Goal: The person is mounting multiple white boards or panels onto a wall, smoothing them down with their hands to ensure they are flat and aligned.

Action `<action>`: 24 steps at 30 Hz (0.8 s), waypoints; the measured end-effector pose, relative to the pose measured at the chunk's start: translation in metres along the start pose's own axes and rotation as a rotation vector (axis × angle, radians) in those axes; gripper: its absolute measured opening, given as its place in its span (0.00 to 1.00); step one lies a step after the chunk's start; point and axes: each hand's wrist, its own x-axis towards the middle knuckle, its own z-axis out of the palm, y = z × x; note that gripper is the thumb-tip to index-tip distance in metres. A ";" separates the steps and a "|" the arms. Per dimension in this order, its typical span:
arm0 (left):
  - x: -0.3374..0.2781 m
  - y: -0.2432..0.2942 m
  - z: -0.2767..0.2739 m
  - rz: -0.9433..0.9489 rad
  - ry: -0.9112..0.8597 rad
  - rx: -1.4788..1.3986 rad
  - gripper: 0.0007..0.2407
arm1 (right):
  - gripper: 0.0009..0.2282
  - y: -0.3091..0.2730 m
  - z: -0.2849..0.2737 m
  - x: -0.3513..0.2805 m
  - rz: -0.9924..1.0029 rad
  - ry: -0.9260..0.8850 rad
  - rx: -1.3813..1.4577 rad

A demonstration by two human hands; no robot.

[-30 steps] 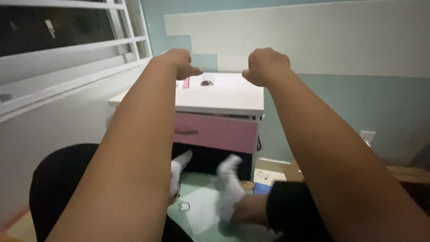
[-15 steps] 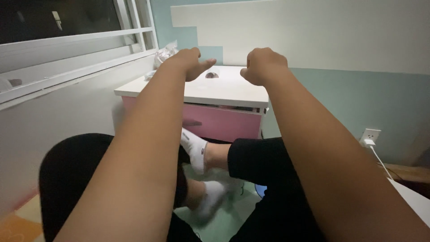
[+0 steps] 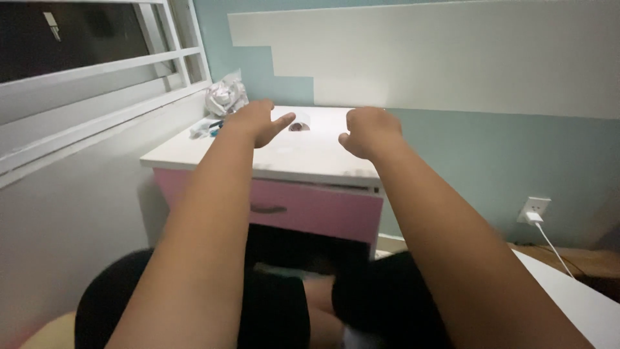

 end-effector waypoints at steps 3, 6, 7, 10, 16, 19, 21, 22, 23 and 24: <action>0.008 0.002 -0.004 -0.049 -0.020 0.074 0.34 | 0.14 0.008 0.015 0.027 -0.003 0.011 -0.030; 0.035 -0.011 0.003 -0.061 0.009 0.078 0.34 | 0.17 0.016 0.033 0.052 -0.022 0.000 -0.076; 0.048 -0.019 0.008 -0.060 0.013 0.098 0.35 | 0.17 0.019 0.040 0.061 -0.035 0.010 -0.079; 0.079 -0.034 0.018 -0.067 0.013 0.129 0.35 | 0.17 0.028 0.060 0.093 -0.047 -0.010 -0.113; 0.143 -0.055 0.037 -0.060 0.075 -0.005 0.32 | 0.18 0.039 0.077 0.154 -0.031 -0.052 -0.144; 0.193 -0.075 0.057 -0.056 0.103 -0.156 0.30 | 0.19 0.045 0.085 0.195 0.005 -0.021 -0.168; 0.222 -0.084 0.076 -0.055 0.099 -0.241 0.28 | 0.19 0.063 0.109 0.224 0.031 -0.004 -0.202; 0.235 -0.087 0.083 -0.030 0.119 -0.254 0.26 | 0.19 0.076 0.127 0.242 0.009 0.149 -0.226; 0.249 -0.089 0.089 -0.003 0.141 -0.267 0.23 | 0.20 0.089 0.145 0.259 -0.014 0.305 -0.251; 0.261 -0.092 0.092 -0.001 0.141 -0.265 0.23 | 0.20 0.090 0.145 0.267 -0.012 0.307 -0.251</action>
